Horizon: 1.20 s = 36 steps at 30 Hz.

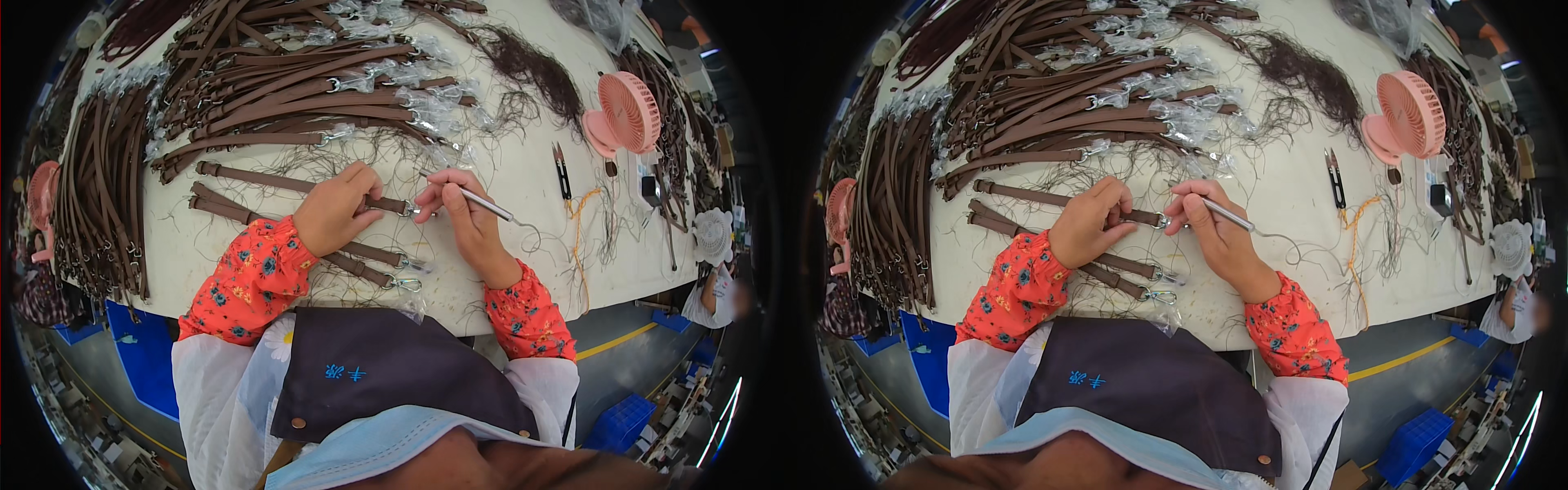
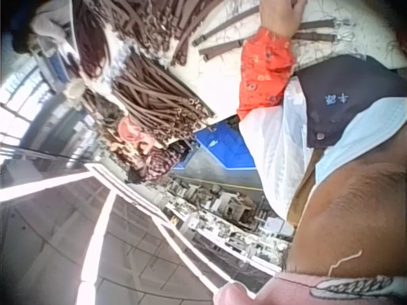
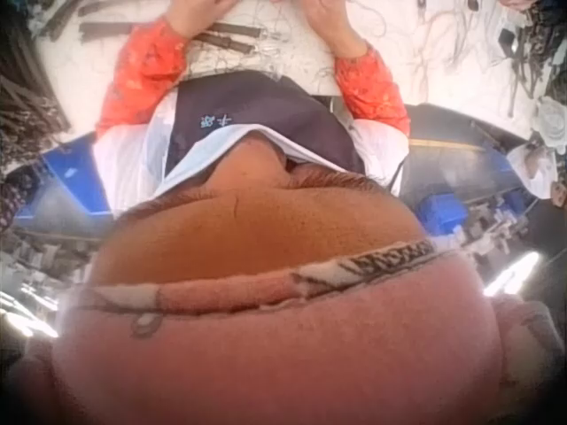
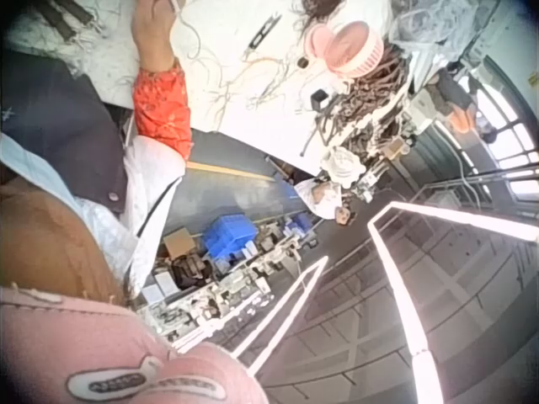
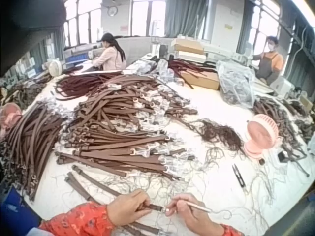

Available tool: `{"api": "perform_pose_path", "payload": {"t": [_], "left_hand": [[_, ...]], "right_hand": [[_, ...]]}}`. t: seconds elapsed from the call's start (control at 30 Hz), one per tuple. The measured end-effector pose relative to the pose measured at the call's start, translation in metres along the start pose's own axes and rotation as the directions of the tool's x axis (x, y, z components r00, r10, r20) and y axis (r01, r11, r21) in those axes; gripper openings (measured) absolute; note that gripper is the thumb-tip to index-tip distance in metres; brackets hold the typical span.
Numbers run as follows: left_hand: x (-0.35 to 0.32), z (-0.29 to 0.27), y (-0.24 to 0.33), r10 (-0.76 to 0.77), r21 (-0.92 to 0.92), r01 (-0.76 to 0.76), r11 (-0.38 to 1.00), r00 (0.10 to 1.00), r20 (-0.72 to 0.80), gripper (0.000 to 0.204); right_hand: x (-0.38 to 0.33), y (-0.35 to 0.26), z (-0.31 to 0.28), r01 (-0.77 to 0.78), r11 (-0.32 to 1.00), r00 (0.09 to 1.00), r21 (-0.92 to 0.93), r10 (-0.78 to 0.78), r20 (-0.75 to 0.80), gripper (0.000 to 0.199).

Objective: The person is using a metal tool to push threads or finish edges on small brown leather/synthetic straps on a workshop table.

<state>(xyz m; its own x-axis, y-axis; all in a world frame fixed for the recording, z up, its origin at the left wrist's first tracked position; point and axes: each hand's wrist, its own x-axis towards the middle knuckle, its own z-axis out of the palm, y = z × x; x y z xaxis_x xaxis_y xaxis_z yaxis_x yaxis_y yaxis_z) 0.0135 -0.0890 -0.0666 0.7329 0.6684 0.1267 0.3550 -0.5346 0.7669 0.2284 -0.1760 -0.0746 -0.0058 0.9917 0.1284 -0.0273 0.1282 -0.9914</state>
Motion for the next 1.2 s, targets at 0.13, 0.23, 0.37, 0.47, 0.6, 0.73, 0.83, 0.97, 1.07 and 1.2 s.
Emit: {"api": "perform_pose_path", "payload": {"t": [0.13, 0.23, 0.37, 0.47, 0.6, 0.73, 0.83, 0.97, 1.07, 1.2], "left_hand": [[0.001, 0.008, 0.008, 0.046, 0.051, -0.045, 0.998, 0.999, -0.025, 0.021], [0.000, 0.016, 0.005, 0.154, 0.147, -0.146, 0.978, 0.987, -0.046, 0.017], [-0.001, 0.022, 0.000, 0.281, 0.246, -0.256, 0.935, 0.957, -0.074, 0.009], [0.001, 0.023, -0.002, 0.216, 0.086, -0.209, 0.974, 0.973, -0.085, 0.011], [0.003, 0.020, -0.002, 0.163, 0.032, -0.162, 0.986, 0.985, -0.055, 0.008], [0.002, 0.016, -0.003, 0.059, -0.033, -0.061, 0.998, 0.996, -0.060, 0.006], [0.003, 0.012, -0.005, 0.026, -0.081, -0.029, 0.996, 0.999, -0.030, 0.006], [0.004, 0.006, -0.007, -0.056, -0.166, 0.061, 0.984, 0.998, 0.032, 0.008], [0.003, 0.007, -0.009, -0.043, -0.193, 0.047, 0.980, 0.999, 0.021, 0.009], [0.004, 0.005, -0.008, -0.049, -0.192, 0.055, 0.980, 0.998, 0.036, 0.010]], "right_hand": [[0.002, 0.000, 0.001, -0.004, 0.999, 1.000, 0.036, 0.004, -0.008, 0.028], [0.002, 0.002, 0.001, 0.008, 0.999, 1.000, 0.051, -0.007, -0.015, 0.028], [0.001, 0.003, 0.000, 0.014, 0.998, 1.000, 0.056, -0.014, -0.005, 0.029], [0.000, 0.001, 0.001, -0.010, 0.999, 1.000, 0.054, 0.010, 0.009, 0.030], [0.000, 0.002, -0.001, -0.061, 0.992, 0.998, 0.107, 0.059, 0.024, 0.031], [0.000, 0.000, -0.002, -0.133, 0.986, 0.990, 0.101, 0.127, 0.065, 0.032], [-0.001, -0.002, -0.003, -0.192, 0.980, 0.976, 0.055, 0.185, 0.115, 0.031], [-0.002, -0.003, 0.000, -0.202, 0.978, 0.971, 0.045, 0.194, 0.141, 0.030], [-0.002, -0.003, 0.001, -0.206, 0.977, 0.969, 0.047, 0.197, 0.150, 0.030], [-0.001, -0.002, 0.001, -0.207, 0.978, 0.967, 0.041, 0.198, 0.163, 0.030]]}}
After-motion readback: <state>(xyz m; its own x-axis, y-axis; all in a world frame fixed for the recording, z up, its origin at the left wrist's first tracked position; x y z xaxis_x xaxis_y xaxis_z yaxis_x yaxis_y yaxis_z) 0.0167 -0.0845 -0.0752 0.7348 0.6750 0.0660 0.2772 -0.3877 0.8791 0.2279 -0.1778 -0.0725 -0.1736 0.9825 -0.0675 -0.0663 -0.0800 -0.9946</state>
